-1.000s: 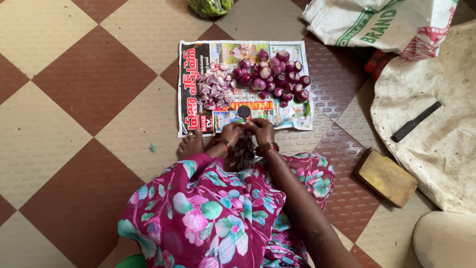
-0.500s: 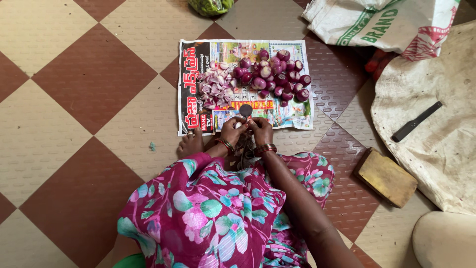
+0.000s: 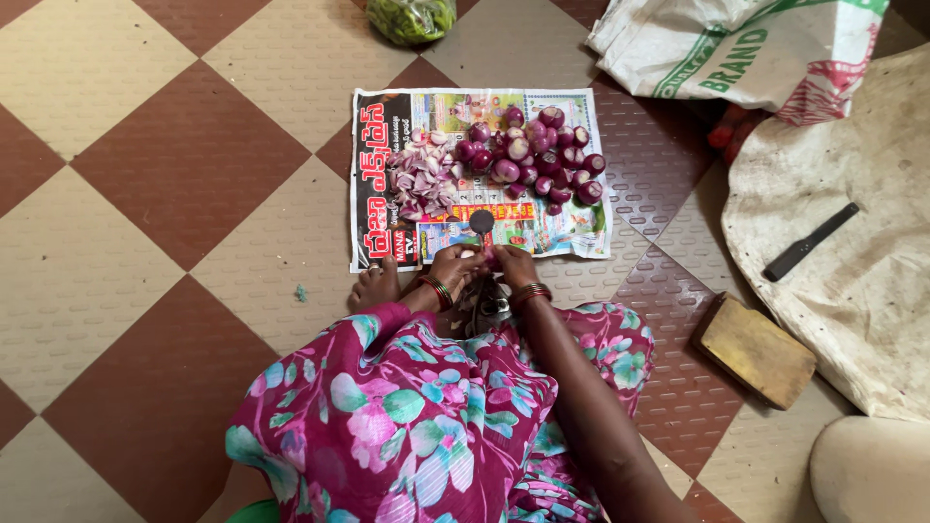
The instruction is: The person sits on the floor and peels small red onions one at a time by hand, removing the outer skins and dropping the peels onto a newspaper spread on the floor, with a pile of unpeeled onions beside the work area.
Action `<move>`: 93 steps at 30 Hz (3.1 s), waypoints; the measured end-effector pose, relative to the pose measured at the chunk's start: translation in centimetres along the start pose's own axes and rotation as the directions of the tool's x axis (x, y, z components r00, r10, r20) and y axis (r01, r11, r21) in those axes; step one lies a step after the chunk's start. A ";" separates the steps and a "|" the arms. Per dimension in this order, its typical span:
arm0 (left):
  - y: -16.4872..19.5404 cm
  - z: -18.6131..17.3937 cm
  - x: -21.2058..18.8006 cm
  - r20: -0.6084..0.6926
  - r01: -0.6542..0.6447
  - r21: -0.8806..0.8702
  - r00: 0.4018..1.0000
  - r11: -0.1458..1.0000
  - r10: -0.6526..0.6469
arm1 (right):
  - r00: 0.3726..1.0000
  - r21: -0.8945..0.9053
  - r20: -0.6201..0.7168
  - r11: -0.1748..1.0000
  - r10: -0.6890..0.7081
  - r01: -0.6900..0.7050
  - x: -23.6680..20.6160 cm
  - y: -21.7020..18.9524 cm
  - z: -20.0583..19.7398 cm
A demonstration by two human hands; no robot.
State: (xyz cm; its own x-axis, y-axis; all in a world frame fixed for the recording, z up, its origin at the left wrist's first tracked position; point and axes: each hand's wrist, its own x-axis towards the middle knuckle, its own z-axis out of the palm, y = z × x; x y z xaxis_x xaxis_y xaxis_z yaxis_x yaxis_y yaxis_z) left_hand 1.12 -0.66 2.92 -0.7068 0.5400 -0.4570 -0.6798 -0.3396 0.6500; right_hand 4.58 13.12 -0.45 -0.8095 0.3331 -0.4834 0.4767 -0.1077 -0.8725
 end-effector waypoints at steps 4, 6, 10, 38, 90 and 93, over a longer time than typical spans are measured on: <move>0.2 0.2 0.2 0.006 -0.089 0.020 0.996 0.996 0.089 | 0.987 0.136 0.126 0.987 -0.100 0.082 -0.2 -1.1 -0.4; 0.1 0.3 0.7 -0.065 -0.214 0.131 0.973 0.968 0.224 | 0.982 0.185 0.070 0.969 -0.176 0.161 -0.4 -1.6 0.0; -0.5 -0.1 1.9 -0.079 -0.336 0.317 0.922 0.887 0.378 | 0.968 0.167 -0.015 0.954 -0.252 0.251 -0.5 -1.3 1.1; -1.9 -1.9 2.2 0.060 -0.297 0.194 0.955 0.935 0.291 | 0.956 -0.046 -0.054 0.957 -0.289 0.287 0.4 2.2 -0.4; 0.6 1.4 -0.2 0.043 -0.092 0.024 0.995 0.995 0.091 | 0.974 0.081 0.002 0.971 -0.227 0.226 -2.3 -1.1 -0.4; 1.1 1.7 0.5 0.009 -0.084 0.125 0.996 0.989 0.084 | 0.974 0.208 0.000 0.952 -0.228 0.223 -2.1 -1.4 0.0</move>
State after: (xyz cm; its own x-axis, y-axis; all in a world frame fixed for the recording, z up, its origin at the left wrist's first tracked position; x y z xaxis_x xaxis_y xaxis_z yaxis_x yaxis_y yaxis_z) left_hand 0.31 0.50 4.44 -0.7593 0.5169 -0.3953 -0.5882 -0.2853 0.7567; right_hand 5.66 12.52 1.76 -0.8968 0.3492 -0.2718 0.2022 -0.2231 -0.9536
